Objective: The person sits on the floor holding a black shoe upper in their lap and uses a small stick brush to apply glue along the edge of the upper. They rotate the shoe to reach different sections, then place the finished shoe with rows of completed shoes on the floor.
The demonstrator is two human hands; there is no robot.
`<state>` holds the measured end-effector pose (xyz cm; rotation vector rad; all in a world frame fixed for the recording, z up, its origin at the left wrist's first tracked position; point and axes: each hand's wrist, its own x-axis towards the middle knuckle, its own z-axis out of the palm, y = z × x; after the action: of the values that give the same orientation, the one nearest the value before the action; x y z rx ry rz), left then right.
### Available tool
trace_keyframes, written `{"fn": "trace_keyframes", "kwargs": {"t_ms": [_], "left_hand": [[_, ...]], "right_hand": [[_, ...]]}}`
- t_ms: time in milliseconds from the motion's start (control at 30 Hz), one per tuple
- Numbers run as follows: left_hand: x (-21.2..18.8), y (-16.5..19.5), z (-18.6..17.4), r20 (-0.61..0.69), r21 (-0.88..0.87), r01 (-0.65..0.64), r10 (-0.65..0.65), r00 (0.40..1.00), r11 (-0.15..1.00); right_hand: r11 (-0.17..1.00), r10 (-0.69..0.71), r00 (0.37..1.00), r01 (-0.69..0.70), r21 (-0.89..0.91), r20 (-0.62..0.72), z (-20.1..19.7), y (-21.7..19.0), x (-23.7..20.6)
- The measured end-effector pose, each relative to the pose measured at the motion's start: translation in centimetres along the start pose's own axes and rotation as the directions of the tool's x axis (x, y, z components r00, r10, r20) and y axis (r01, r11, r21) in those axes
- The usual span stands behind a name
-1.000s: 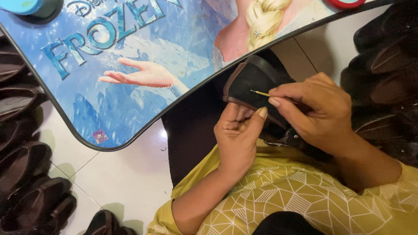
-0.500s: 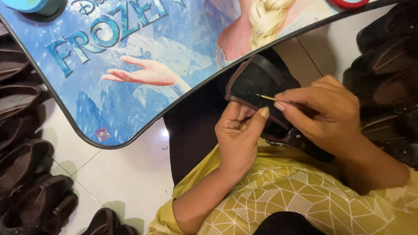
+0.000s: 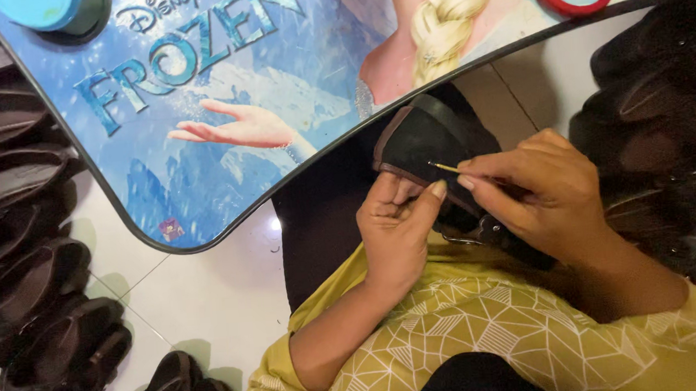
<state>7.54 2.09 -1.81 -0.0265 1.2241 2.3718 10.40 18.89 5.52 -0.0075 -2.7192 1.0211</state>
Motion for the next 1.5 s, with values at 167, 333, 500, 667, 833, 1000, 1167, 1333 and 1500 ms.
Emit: {"fn": "trace_keyframes", "kwargs": {"t_ms": [167,333,500,667,833,1000,1167,1333,1500], "left_hand": [[-0.3,0.0,-0.1,0.009,-0.051,0.017,-0.017,1.0,0.999],[-0.3,0.4,-0.1,0.0,-0.058,0.031,-0.031,1.0,0.998],[-0.3,0.6,-0.2,0.013,-0.055,0.048,-0.047,0.999,0.997],[-0.6,0.6,-0.2,0.029,-0.055,0.033,-0.032,0.999,0.998],[-0.3,0.7,-0.3,0.055,-0.081,0.048,-0.043,0.998,0.996],[0.0,1.0,-0.4,0.012,-0.397,0.124,-0.13,0.991,0.909],[0.2,0.8,-0.5,0.004,-0.41,0.156,-0.169,0.986,0.899],[0.4,0.6,-0.4,-0.012,-0.373,0.154,-0.171,0.985,0.915],[0.6,0.9,0.1,-0.013,-0.336,0.136,-0.149,0.989,0.932]], "right_hand": [[0.999,0.035,0.998,-0.033,0.031,-0.06,0.6,-0.4,-0.1],[1.0,-0.016,1.0,0.016,-0.021,-0.014,0.5,-0.3,-0.2],[0.999,0.028,0.999,-0.027,0.041,-0.041,0.0,-0.7,-0.6],[1.0,-0.008,0.998,0.007,-0.006,-0.055,0.7,-1.0,-0.2],[0.999,0.035,0.999,-0.035,-0.005,-0.001,-0.2,-0.6,-0.7],[0.912,0.343,0.937,-0.314,0.263,-0.072,0.7,-0.6,-2.0],[0.94,0.292,0.952,-0.268,0.211,-0.095,1.3,-1.1,-2.2],[0.985,0.121,0.982,-0.101,0.139,-0.147,1.2,-1.6,-1.5],[1.0,0.004,0.995,-0.001,0.024,-0.1,0.8,-1.6,-1.0]]}}
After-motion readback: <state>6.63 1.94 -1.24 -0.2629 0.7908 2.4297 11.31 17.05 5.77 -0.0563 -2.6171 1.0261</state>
